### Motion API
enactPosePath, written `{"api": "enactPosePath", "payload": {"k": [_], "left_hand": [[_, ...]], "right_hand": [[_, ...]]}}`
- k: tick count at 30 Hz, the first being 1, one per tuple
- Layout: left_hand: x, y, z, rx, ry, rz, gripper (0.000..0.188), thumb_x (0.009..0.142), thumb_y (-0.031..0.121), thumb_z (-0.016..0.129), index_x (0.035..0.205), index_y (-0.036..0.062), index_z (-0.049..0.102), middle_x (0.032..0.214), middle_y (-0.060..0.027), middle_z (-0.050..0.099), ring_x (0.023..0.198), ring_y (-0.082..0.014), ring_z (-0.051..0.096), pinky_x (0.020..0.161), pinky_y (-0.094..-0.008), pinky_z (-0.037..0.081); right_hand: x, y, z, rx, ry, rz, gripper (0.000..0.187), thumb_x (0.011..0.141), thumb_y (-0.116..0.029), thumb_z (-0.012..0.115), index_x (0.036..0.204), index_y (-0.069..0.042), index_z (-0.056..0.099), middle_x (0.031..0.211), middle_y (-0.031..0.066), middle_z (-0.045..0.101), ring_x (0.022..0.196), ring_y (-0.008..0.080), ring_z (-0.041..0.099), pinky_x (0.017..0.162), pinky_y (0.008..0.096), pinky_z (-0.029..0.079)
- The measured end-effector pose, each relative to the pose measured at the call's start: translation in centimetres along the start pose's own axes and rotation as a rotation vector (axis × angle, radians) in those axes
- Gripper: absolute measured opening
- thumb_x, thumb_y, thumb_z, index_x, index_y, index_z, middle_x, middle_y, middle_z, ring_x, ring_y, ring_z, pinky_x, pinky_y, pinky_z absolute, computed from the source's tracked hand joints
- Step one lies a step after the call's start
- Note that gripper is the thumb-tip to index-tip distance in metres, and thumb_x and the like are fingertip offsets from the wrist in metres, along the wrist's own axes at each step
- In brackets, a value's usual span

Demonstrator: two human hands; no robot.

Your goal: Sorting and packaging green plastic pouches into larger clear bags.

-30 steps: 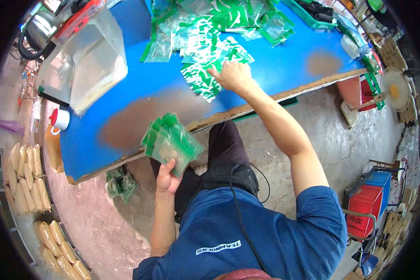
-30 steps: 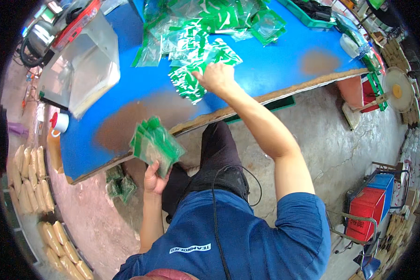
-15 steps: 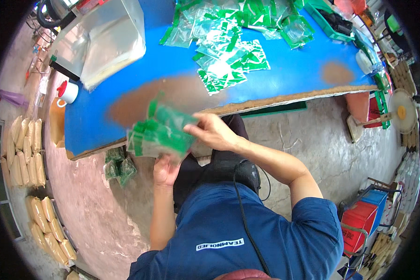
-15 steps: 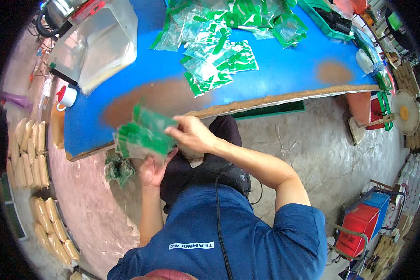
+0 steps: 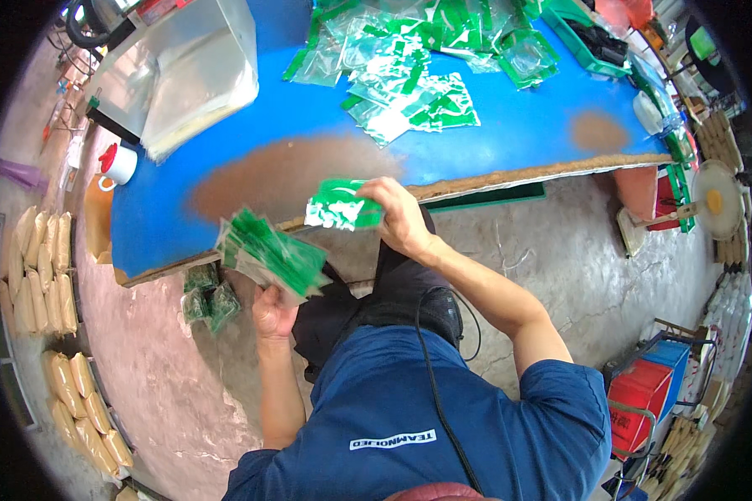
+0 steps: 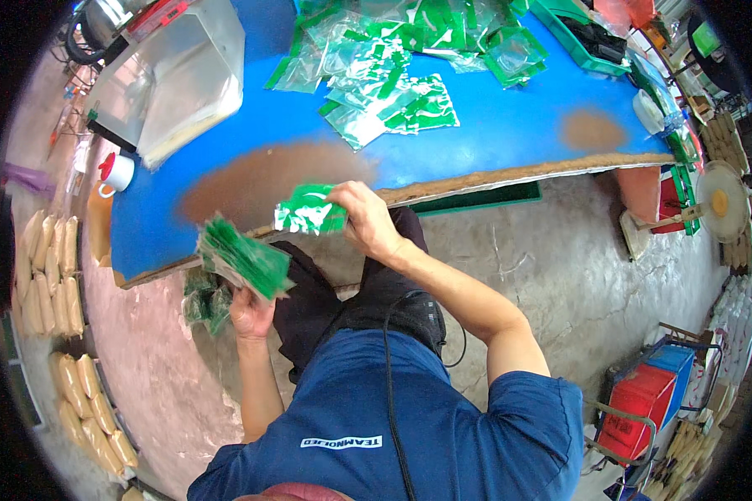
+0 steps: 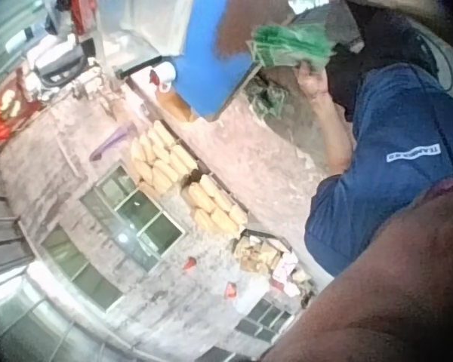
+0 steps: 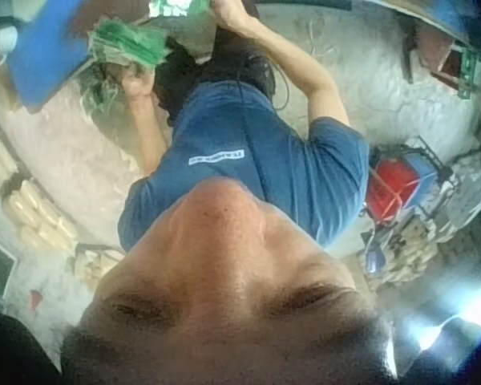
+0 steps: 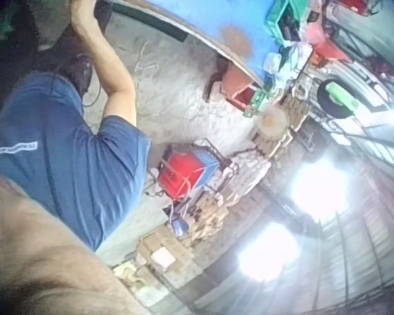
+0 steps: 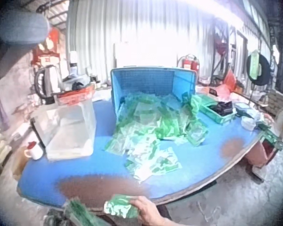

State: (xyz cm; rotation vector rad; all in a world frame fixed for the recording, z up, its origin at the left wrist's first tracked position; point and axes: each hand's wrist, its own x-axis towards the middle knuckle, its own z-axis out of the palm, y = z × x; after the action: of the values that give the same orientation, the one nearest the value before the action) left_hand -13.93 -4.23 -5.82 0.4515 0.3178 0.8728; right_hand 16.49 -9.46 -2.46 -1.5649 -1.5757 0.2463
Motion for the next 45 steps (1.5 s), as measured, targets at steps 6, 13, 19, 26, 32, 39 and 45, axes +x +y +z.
{"api": "enactPosePath", "payload": {"k": [6,13,19,26,32,39,45], "left_hand": [[1.9,-3.0,3.2,0.103,0.158,-0.110,0.057,0.083,0.002,0.072,0.135,0.0030,0.050,0.129,-0.0083,0.060,0.122,-0.0234,0.057,0.109,-0.0425,0.043],[2.6,-4.2,0.7,-0.129,0.166,-0.125,0.055,0.085,0.002,0.070,0.136,0.0026,0.048,0.132,-0.0101,0.059,0.124,-0.0269,0.056,0.110,-0.0435,0.043],[3.1,-4.1,2.6,-0.077,0.341,-0.047,0.054,0.089,0.006,0.068,0.137,0.0006,0.045,0.135,-0.0126,0.057,0.127,-0.0324,0.053,0.109,-0.0519,0.045],[2.8,-4.7,4.5,-0.087,0.294,-0.086,0.055,0.088,0.003,0.066,0.138,0.0017,0.043,0.136,-0.0158,0.054,0.128,-0.0370,0.051,0.107,-0.0598,0.044],[0.7,-3.4,1.0,-0.035,0.324,-0.017,0.054,0.085,0.005,0.069,0.135,0.0033,0.048,0.132,-0.0126,0.059,0.122,-0.0328,0.058,0.104,-0.0525,0.049],[0.7,-1.2,-0.1,-0.028,0.237,-0.049,0.060,0.083,0.004,0.072,0.137,0.0043,0.047,0.133,-0.0107,0.057,0.125,-0.0292,0.054,0.108,-0.0475,0.044],[1.5,-1.3,0.8,0.004,0.188,-0.001,0.062,0.082,0.001,0.072,0.138,0.0044,0.046,0.132,-0.0072,0.057,0.125,-0.0226,0.053,0.111,-0.0400,0.040]], "right_hand": [[4.6,-5.4,0.2,0.279,-0.342,0.372,0.039,0.099,-0.033,0.058,0.119,0.000,0.063,0.093,0.0178,0.070,0.083,0.0141,0.063,0.075,0.0348,0.052],[4.9,2.2,-2.1,-0.612,-0.138,-0.141,0.058,0.092,-0.052,0.055,0.127,-0.006,0.060,0.140,0.0190,0.051,0.137,0.0477,0.034,0.106,0.0704,0.026],[5.4,-2.3,0.6,0.075,-0.331,-0.094,0.036,0.091,-0.016,0.060,0.125,-0.003,0.061,0.121,0.0218,0.064,0.114,0.0359,0.061,0.099,0.0410,0.047],[20.5,13.2,-1.1,-0.555,0.411,0.314,0.074,0.087,-0.054,0.061,0.144,-0.010,0.045,0.144,0.0322,0.040,0.131,0.0512,0.038,0.108,0.0636,0.027],[17.0,10.5,1.6,-0.648,-0.170,0.208,0.083,0.089,-0.070,0.044,0.153,-0.018,0.034,0.155,0.0295,0.026,0.143,0.0505,0.022,0.115,0.0646,0.014],[14.1,8.1,-4.8,-0.647,-0.307,-0.422,0.081,0.088,-0.066,0.053,0.152,-0.020,0.036,0.154,0.0209,0.033,0.143,0.0444,0.027,0.116,0.0600,0.019],[6.9,0.7,1.3,-0.482,-0.412,-0.477,0.059,0.095,-0.043,0.053,0.142,-0.008,0.047,0.150,0.0177,0.041,0.141,0.0364,0.036,0.115,0.0575,0.026]]}}
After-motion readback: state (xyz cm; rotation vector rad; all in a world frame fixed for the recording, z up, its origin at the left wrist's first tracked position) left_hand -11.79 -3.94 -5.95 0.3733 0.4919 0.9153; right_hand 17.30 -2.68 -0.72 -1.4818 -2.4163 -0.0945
